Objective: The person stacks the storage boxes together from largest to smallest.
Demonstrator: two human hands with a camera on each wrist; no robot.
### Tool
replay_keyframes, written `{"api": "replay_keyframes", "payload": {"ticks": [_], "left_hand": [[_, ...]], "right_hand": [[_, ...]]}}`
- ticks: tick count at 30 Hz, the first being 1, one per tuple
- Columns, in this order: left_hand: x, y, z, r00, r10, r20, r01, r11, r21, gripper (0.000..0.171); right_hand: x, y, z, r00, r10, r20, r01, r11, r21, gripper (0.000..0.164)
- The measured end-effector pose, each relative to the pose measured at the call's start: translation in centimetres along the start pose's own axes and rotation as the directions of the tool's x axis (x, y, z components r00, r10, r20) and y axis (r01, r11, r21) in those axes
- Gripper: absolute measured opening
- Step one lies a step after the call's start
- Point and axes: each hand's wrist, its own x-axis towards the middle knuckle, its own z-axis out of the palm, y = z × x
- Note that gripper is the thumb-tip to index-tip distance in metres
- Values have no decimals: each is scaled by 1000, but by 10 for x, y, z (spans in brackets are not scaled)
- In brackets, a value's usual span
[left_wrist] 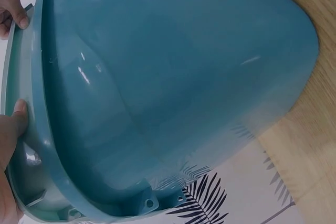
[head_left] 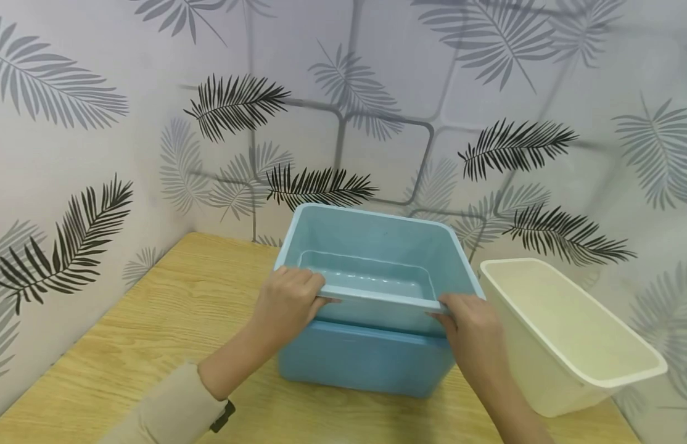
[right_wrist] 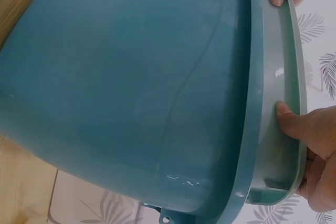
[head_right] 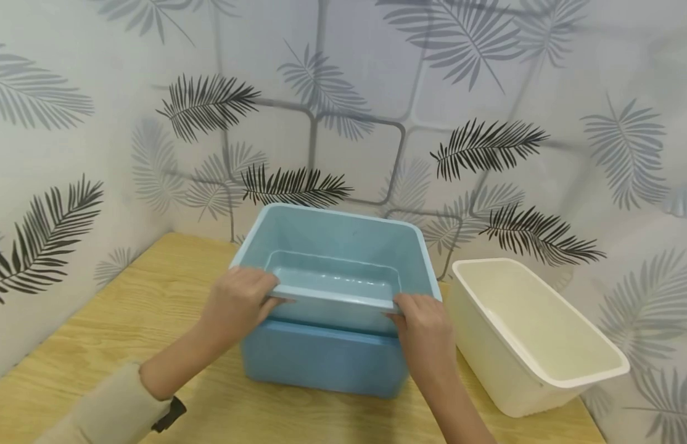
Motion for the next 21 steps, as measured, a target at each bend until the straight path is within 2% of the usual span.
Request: {"api": "replay_keyframes", "payload": {"ticks": [11, 21], "left_hand": [[-5, 4, 7, 1000, 5, 20, -5, 1000, -2, 34], [-8, 4, 11, 1000, 2, 23, -1, 1000, -23, 32]], "right_hand": [[-7, 5, 3, 1000, -19, 6, 19, 1000, -5, 28], [-12, 7, 5, 999, -22, 49, 22, 1000, -10, 28]]}}
